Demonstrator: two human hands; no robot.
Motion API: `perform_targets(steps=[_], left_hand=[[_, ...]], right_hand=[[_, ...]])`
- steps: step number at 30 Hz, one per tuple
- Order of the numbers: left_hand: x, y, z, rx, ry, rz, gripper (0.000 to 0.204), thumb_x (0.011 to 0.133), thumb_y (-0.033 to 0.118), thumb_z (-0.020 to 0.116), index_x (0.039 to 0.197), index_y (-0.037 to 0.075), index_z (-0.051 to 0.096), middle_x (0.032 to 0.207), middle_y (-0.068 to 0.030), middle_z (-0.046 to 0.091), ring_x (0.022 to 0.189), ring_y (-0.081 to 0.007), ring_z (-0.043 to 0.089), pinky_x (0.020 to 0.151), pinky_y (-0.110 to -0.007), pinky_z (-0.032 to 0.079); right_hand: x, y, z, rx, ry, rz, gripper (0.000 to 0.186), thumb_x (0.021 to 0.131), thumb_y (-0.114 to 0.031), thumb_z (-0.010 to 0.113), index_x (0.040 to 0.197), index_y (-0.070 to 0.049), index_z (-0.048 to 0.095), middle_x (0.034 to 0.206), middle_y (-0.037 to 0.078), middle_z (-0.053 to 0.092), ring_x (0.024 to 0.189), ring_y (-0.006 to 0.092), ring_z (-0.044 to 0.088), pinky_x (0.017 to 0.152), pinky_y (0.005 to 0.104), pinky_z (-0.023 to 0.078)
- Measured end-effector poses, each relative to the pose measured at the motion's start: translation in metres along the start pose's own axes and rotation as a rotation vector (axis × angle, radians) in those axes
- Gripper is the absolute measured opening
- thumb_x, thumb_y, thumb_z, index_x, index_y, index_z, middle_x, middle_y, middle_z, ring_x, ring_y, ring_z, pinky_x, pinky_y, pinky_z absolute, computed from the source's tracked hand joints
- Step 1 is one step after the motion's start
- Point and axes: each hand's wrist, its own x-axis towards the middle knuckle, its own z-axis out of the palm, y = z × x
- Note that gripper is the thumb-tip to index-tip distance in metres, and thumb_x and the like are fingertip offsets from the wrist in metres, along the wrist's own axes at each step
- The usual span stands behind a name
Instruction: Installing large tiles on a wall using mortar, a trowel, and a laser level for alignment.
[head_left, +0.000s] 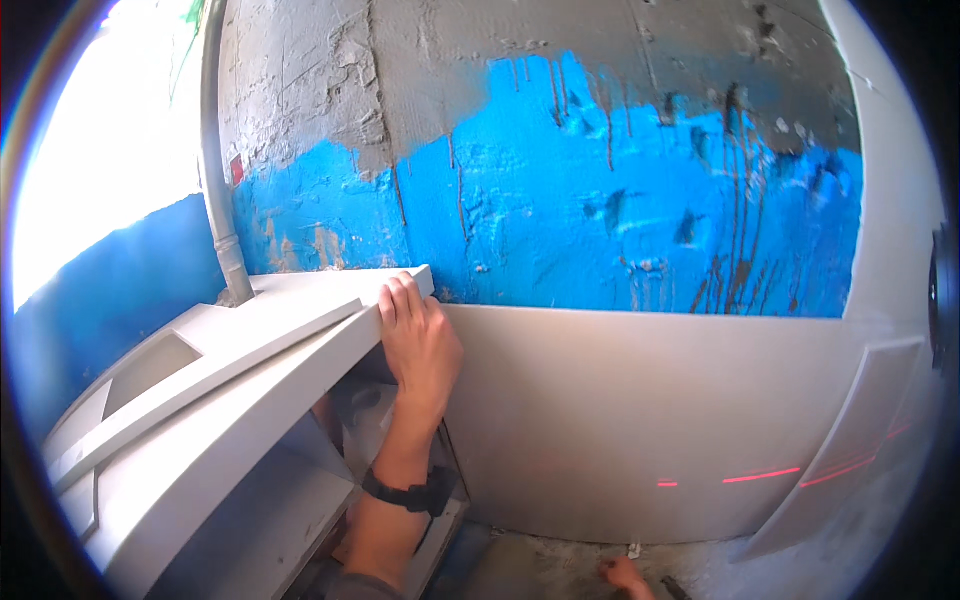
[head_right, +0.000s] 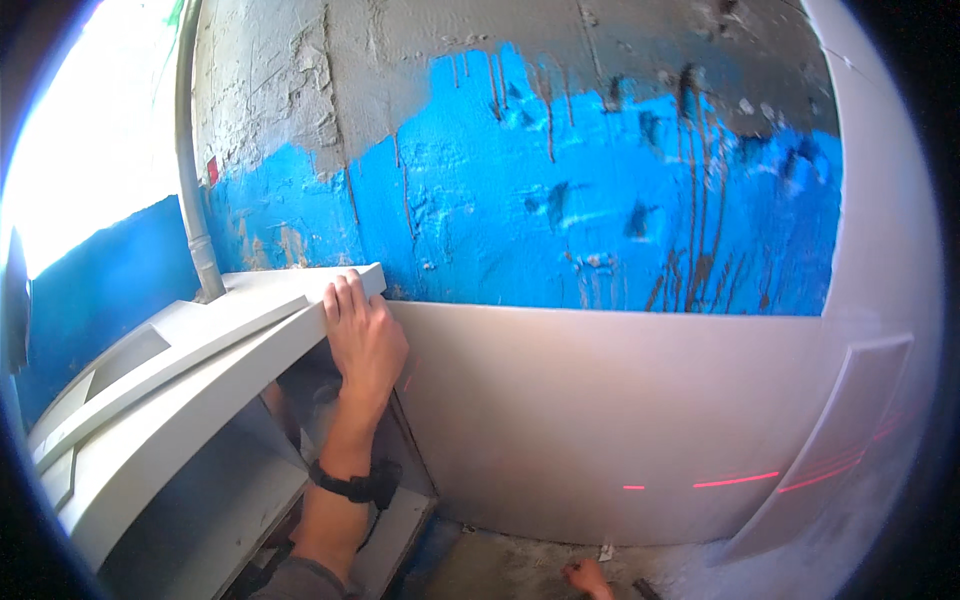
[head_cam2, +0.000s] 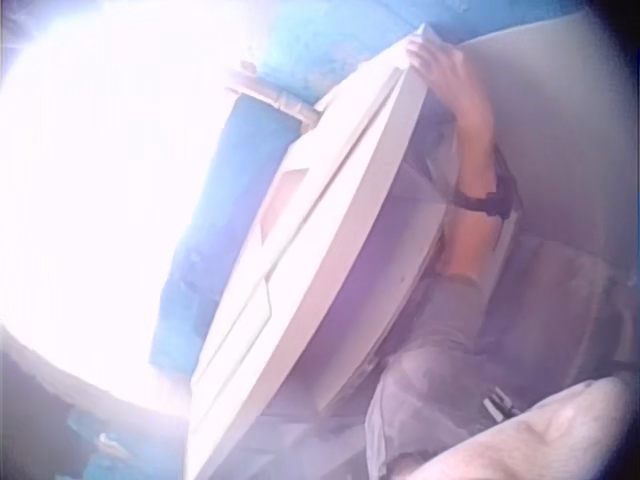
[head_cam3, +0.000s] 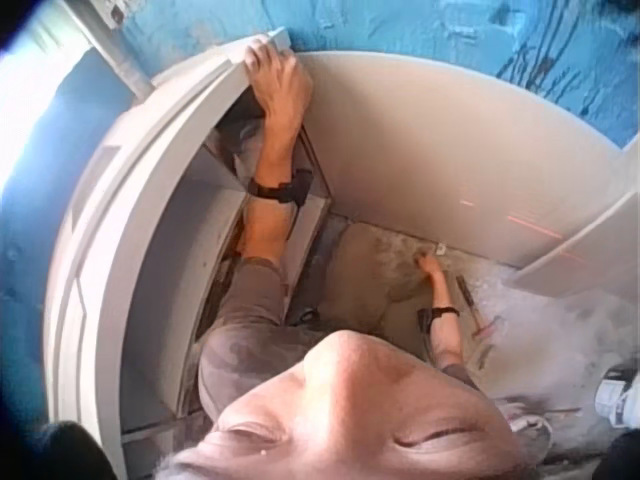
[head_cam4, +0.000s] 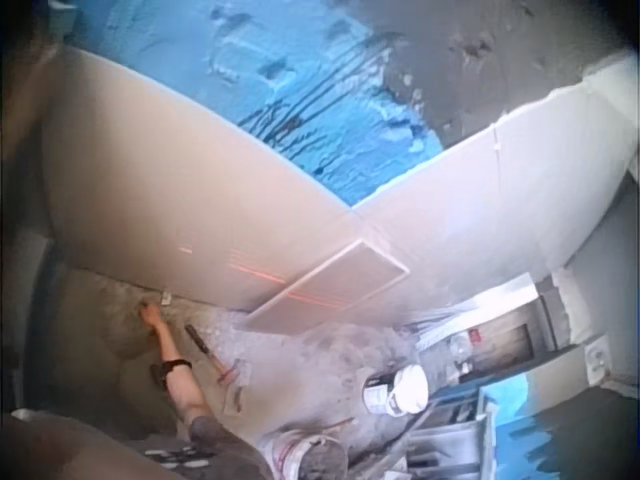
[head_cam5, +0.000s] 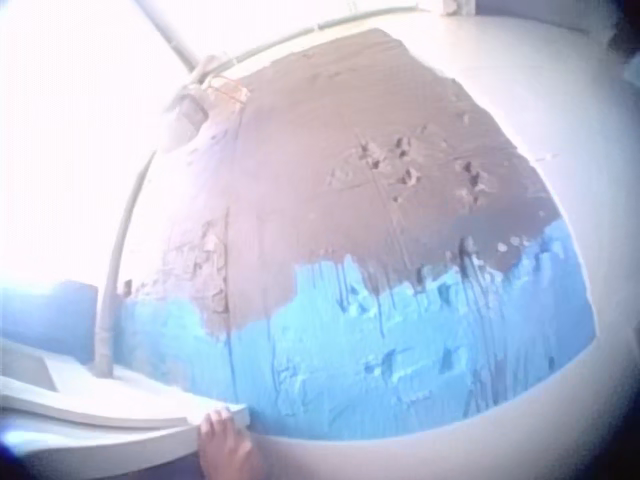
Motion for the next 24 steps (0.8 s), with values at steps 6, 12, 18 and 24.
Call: perform_targets(steps=[6,12,18,24], left_hand=[[0.012,0.001,-0.005,0.003,-0.147,-0.164,0.027,0.075,0.012,0.064,0.091,-0.01,0.071,0.137,-0.0274,0.053,0.131,-0.0403,0.047,0.117,-0.05,0.031],[0.026,0.015,-0.006,-0.001,-0.304,-0.276,0.022,0.075,0.016,0.067,0.086,-0.003,0.068,0.146,-0.0282,0.048,0.139,-0.0413,0.041,0.119,-0.052,0.026],[0.046,0.009,-0.032,-0.095,-0.465,-0.286,0.022,0.074,0.014,0.067,0.087,-0.004,0.068,0.149,-0.0308,0.044,0.14,-0.0434,0.04,0.118,-0.053,0.027],[0.079,-0.009,-0.07,-0.266,-0.677,-0.278,0.029,0.074,0.013,0.068,0.095,-0.006,0.068,0.15,-0.0327,0.042,0.14,-0.0461,0.039,0.115,-0.053,0.032]], right_hand=[[-0.123,-0.101,-0.092,0.097,-0.007,-0.045,0.033,0.1,-0.022,0.061,0.121,0.002,0.07,0.112,0.019,0.073,0.1,0.0279,0.071,0.085,0.0416,0.056],[-0.242,-0.161,-0.179,0.194,-0.08,0.037,0.019,0.098,-0.014,0.063,0.108,-0.001,0.072,0.094,0.011,0.074,0.084,0.0209,0.07,0.074,0.0356,0.056],[-0.346,-0.149,-0.235,0.079,-0.078,0.151,0.02,0.097,-0.015,0.062,0.107,0.0,0.071,0.095,0.013,0.073,0.085,0.0243,0.068,0.079,0.0375,0.055],[-0.441,-0.156,-0.276,-0.07,-0.089,0.157,0.026,0.096,-0.021,0.062,0.107,0.001,0.069,0.098,0.02,0.071,0.088,0.0322,0.069,0.082,0.0429,0.054]])
